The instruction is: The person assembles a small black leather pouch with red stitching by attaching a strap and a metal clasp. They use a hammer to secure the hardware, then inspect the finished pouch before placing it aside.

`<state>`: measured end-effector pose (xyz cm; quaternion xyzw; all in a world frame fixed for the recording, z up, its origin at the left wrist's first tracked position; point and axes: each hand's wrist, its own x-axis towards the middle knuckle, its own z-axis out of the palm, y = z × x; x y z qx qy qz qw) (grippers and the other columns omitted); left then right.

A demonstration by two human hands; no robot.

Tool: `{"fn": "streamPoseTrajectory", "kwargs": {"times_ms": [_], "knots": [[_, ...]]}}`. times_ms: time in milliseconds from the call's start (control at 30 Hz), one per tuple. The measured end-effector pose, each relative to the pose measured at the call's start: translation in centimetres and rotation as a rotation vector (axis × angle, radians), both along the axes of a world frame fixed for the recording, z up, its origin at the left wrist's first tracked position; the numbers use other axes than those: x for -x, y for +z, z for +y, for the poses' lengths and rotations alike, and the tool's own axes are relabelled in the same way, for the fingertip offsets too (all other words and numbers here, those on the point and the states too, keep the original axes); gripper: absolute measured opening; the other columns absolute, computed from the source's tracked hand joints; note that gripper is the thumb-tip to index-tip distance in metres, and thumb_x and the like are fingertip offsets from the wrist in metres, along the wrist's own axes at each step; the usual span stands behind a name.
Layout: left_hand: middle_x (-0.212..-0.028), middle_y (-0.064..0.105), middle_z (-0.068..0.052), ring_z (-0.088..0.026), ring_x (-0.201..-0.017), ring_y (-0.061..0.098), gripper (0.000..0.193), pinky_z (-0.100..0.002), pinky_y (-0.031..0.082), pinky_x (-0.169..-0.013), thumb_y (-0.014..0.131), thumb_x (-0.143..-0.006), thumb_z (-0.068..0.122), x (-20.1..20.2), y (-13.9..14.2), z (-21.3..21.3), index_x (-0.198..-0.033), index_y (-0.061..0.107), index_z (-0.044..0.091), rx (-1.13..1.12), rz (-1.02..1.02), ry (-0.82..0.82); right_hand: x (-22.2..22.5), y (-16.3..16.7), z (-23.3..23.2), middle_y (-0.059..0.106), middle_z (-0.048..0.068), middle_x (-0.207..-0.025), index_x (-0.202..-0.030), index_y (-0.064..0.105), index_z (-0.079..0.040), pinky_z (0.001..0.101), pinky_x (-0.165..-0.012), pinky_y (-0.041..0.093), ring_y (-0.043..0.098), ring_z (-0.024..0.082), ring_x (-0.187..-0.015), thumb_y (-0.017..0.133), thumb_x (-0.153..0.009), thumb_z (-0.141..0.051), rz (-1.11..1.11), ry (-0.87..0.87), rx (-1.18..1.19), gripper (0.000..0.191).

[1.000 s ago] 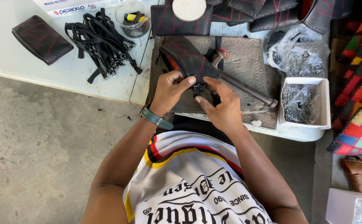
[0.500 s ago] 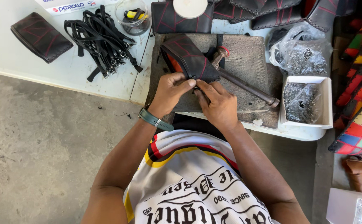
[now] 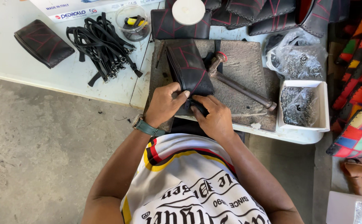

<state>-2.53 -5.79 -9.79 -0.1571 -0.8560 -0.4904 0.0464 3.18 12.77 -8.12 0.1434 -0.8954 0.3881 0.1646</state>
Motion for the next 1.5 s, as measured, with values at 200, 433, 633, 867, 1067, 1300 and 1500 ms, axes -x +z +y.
{"fn": "streamPoseTrajectory", "kwargs": {"times_ms": [200,433,633,867,1067,1300,1500], "knots": [[-0.087,0.074,-0.004,-0.006,-0.077,0.067,0.02,-0.027,0.055,-0.068,0.07,-0.093,0.017,0.7,-0.6,-0.1,-0.103,0.069,0.0,-0.325,-0.055,-0.191,0.5,0.3,0.1,0.076,0.006,-0.09,-0.116,0.071,-0.004,0.03,-0.069,0.057,0.071,0.013,-0.077,0.084,-0.086,-0.02,-0.235,0.004,0.321,0.037],[-0.074,0.051,0.007,-0.002,-0.07,0.042,0.021,-0.023,0.037,-0.059,0.067,-0.103,0.016,2.4,-2.9,1.2,-0.092,0.068,-0.001,-0.481,-0.218,-0.208,2.7,-2.4,-0.4,0.073,0.003,-0.084,-0.115,0.066,-0.001,0.0216,-0.065,0.051,0.063,0.005,-0.074,0.083,-0.088,-0.007,-0.189,-0.125,0.554,0.033],[-0.072,0.056,0.006,-0.001,-0.068,0.046,0.019,-0.024,0.039,-0.058,0.069,-0.1,0.018,2.5,-2.5,1.8,-0.094,0.071,0.0,-0.473,-0.179,-0.143,3.2,-5.0,1.3,0.066,0.0,-0.092,-0.116,0.061,-0.004,0.0204,-0.075,0.051,0.06,0.005,-0.083,0.078,-0.09,0.003,-0.183,0.029,0.948,0.032],[-0.073,0.059,0.002,-0.003,-0.067,0.047,0.02,-0.024,0.039,-0.057,0.071,-0.101,0.016,2.5,-2.5,2.2,-0.094,0.07,-0.002,-0.425,-0.169,-0.126,2.9,-5.7,2.6,0.068,0.0,-0.095,-0.11,0.064,-0.002,0.0203,-0.078,0.053,0.063,0.005,-0.086,0.079,-0.092,0.003,-0.161,0.038,0.851,0.024],[-0.086,0.066,0.004,-0.001,-0.079,0.056,0.014,-0.022,0.049,-0.068,0.065,-0.1,0.012,2.8,-2.7,2.4,-0.103,0.07,0.0,-0.51,-0.221,-0.243,2.7,-4.6,1.5,0.068,0.0,-0.091,-0.106,0.07,0.0,0.018,-0.066,0.048,0.057,0.001,-0.076,0.08,-0.091,0.003,-0.127,-0.001,0.684,0.018],[-0.082,0.065,0.003,-0.003,-0.076,0.056,0.013,-0.023,0.048,-0.067,0.067,-0.101,0.011,3.1,-3.2,1.9,-0.096,0.07,0.0,-0.49,-0.253,-0.254,2.3,-3.5,1.1,0.07,-0.002,-0.087,-0.103,0.072,0.001,0.0172,-0.062,0.049,0.058,0.0,-0.071,0.083,-0.088,-0.002,-0.143,-0.105,0.58,0.019],[-0.082,0.06,0.003,-0.002,-0.077,0.049,0.014,-0.022,0.042,-0.066,0.068,-0.103,0.013,2.5,-3.4,2.0,-0.097,0.071,0.001,-0.645,-0.286,-0.277,2.3,-3.1,0.8,0.07,-0.003,-0.082,-0.1,0.072,-0.001,0.0169,-0.061,0.049,0.059,-0.001,-0.07,0.084,-0.086,-0.004,-0.162,-0.156,0.617,0.018]]}}
